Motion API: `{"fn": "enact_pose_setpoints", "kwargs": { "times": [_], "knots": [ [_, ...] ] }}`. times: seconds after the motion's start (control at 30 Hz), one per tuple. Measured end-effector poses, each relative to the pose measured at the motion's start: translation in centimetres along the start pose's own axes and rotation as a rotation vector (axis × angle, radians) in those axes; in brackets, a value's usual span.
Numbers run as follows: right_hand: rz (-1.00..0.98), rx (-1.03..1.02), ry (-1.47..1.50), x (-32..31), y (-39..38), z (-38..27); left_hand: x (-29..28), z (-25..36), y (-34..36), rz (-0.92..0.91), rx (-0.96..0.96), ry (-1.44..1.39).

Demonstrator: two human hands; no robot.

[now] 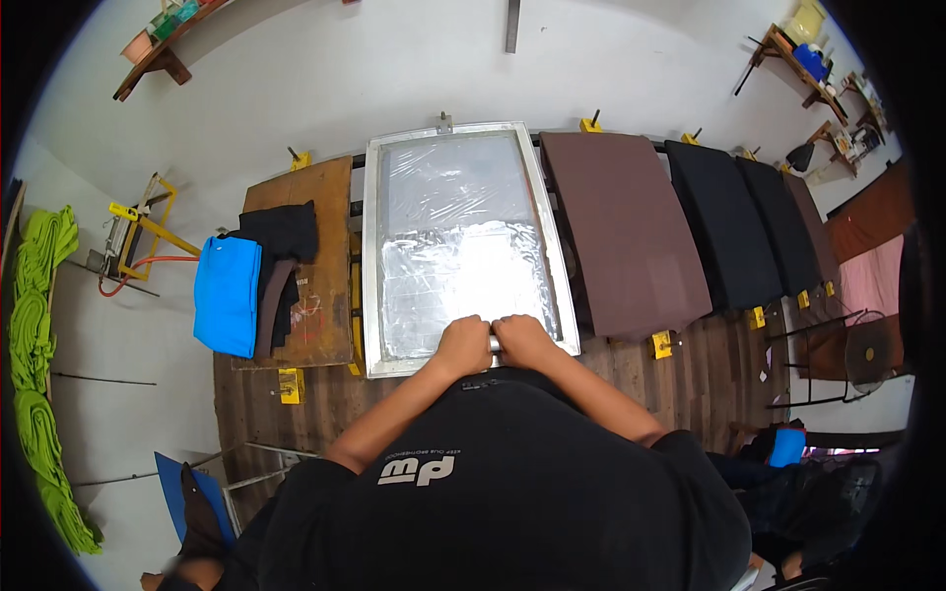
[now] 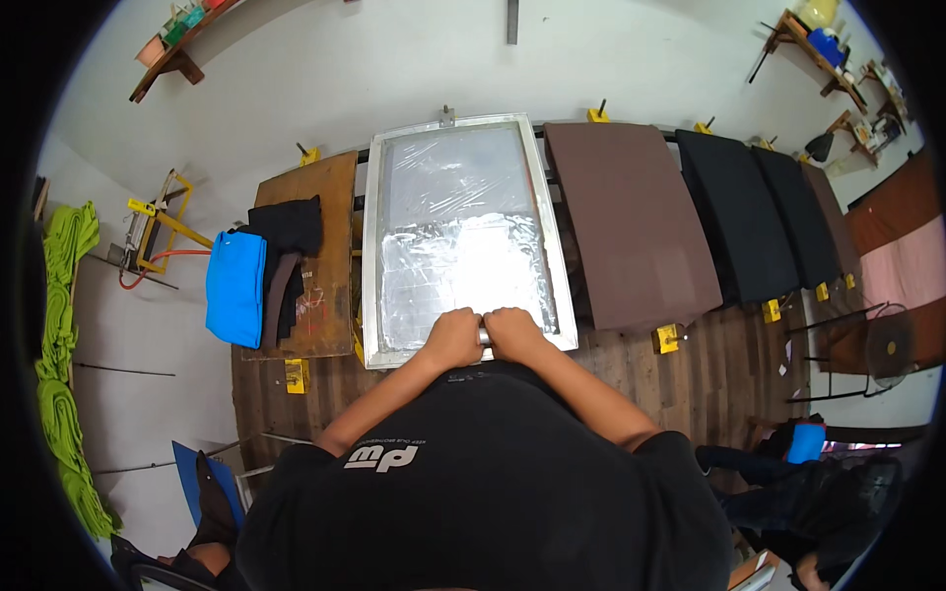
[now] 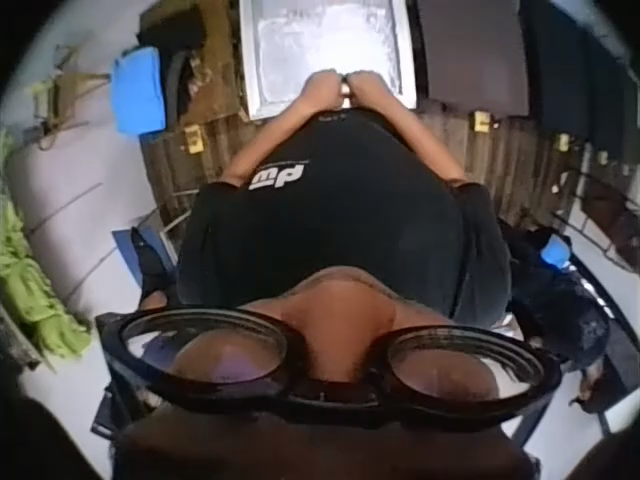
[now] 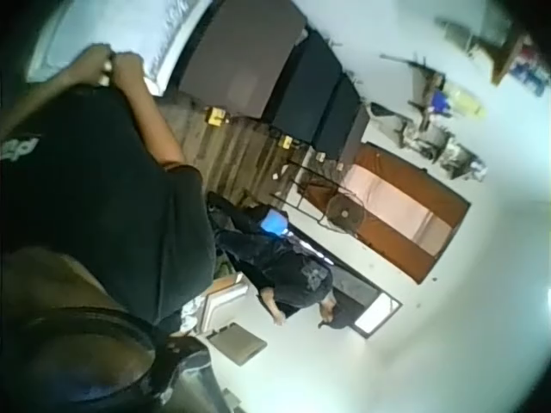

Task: Using a squeegee to apply ink through a screen onto t-shirts.

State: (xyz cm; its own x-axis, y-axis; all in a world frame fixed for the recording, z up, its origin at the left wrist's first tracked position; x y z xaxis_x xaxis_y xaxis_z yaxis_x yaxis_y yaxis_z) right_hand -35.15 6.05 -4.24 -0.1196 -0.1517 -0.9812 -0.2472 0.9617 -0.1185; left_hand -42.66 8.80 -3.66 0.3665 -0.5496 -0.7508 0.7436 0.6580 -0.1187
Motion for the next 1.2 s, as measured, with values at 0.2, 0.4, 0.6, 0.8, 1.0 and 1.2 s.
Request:
{"fn": "enact_pose_setpoints", "kwargs": {
  "times": [0.2,0.4,0.6,0.8,1.0,1.2],
  "knots": [
    [-0.174,-0.025,0.057,-1.7,5.1,3.9,-2.4,-2.0,5.7,-0.168,-0.104,-0.038],
    [-0.022,-0.012,-0.047,-3.1,9.5,5.4,-4.6,-3.8,9.5,0.003,-0.1,0.1],
    [-0.087,-0.063,-0.029,-0.7,4.5,2.9,-0.9,-2.0,5.2,-0.105,-0.051,0.083],
    [-0.259,-0.034,0.041,-0.7,2.5,1.5,-0.5,-1.1,3.1,-0.221,-0.139,-0.012],
    [-0.083,0.051,0.051,-3.9,6.8,4.9,-4.3,-1.9,7.5,-0.031,-0.121,-0.008],
    [0.258,0.059,-0.018,-0.7,3.4,2.9,-1.9,-1.4,4.0,0.221,0.119,0.045]
  ]
}}
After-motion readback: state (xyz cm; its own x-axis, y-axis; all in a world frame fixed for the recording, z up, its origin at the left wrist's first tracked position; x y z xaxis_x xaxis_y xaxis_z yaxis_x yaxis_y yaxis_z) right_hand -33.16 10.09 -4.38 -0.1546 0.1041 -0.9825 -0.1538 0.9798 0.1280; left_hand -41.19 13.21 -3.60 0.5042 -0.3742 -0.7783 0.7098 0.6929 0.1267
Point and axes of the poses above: each hand's wrist, its own y-axis towards the middle knuckle, its own x-axis out of the palm, z = x × y, the point moved 9 cm from there along y, towards the middle knuckle, and after that the axes turned 12 degrees about -y, right-handed, at the moved point
